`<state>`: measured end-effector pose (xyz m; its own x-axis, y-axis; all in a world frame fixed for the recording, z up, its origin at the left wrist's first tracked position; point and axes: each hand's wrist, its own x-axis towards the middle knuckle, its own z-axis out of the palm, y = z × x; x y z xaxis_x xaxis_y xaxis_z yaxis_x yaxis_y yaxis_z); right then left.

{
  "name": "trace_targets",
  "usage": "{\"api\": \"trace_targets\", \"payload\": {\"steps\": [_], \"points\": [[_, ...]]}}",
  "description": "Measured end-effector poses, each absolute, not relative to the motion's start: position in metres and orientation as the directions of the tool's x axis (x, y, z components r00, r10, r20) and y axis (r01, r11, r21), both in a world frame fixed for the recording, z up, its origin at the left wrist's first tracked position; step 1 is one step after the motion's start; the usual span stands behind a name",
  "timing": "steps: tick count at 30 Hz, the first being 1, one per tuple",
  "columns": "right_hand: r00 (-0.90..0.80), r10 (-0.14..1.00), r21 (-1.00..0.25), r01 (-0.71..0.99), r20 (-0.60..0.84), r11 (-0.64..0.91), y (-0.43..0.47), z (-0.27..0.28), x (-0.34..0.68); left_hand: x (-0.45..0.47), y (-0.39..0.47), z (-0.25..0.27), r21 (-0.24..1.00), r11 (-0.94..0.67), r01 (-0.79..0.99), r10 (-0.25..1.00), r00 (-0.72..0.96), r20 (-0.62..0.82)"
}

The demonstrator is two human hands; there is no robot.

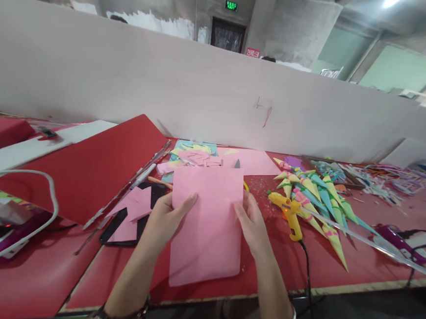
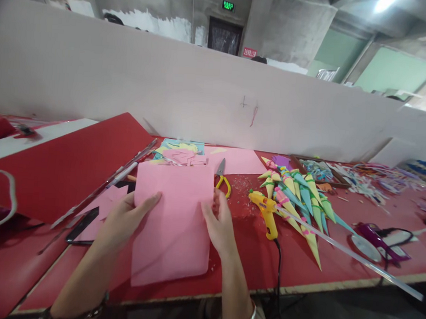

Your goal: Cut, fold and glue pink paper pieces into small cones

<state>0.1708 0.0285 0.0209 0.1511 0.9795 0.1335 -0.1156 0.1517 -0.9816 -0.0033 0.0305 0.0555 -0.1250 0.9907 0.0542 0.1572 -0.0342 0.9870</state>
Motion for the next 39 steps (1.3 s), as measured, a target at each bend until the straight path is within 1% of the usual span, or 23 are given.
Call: {"api": "trace_targets", "payload": {"steps": [2, 4, 8, 11, 14, 23, 27, 32, 39], "points": [[0.089, 0.978, -0.976, -0.091, 0.190, 0.198, 0.026, 0.024, 0.170, 0.001, 0.030, 0.055, 0.970, -0.020, 0.244, 0.990, -0.134, 0.054], [0.078, 0.980, -0.978, -0.081, 0.184, 0.191, 0.023, 0.026, 0.169, 0.006, 0.030, 0.055, 0.952, -0.026, 0.305, 0.987, -0.144, 0.073], [0.174, 0.978, -0.991, -0.053, 0.114, 0.125, 0.022, 0.023, 0.169, 0.012, 0.029, 0.054, 0.928, -0.112, 0.356, 0.974, -0.145, 0.173], [0.169, 0.984, -0.993, -0.093, 0.056, 0.072, 0.025, 0.016, 0.172, 0.011, 0.027, 0.055, 0.934, -0.129, 0.334, 0.977, -0.119, 0.177], [0.129, 0.990, -0.983, -0.167, 0.050, 0.072, 0.027, 0.011, 0.175, 0.009, 0.026, 0.055, 0.947, -0.118, 0.300, 0.981, -0.111, 0.157], [0.090, 0.996, -0.940, -0.337, 0.021, 0.050, 0.026, 0.011, 0.176, 0.008, 0.027, 0.052, 0.966, -0.127, 0.226, 0.990, -0.028, 0.137], [0.126, 0.992, -0.932, -0.359, 0.003, 0.048, 0.028, 0.010, 0.177, 0.008, 0.028, 0.049, 0.961, -0.128, 0.245, 0.992, 0.025, 0.125], [0.170, 0.985, -0.936, -0.350, -0.031, 0.031, 0.028, 0.010, 0.178, 0.009, 0.029, 0.048, 0.950, -0.151, 0.272, 0.989, 0.040, 0.145], [0.208, 0.975, -0.938, -0.347, -0.073, 0.004, 0.030, 0.010, 0.179, 0.007, 0.029, 0.048, 0.954, -0.116, 0.277, 0.991, 0.100, 0.091]]}}
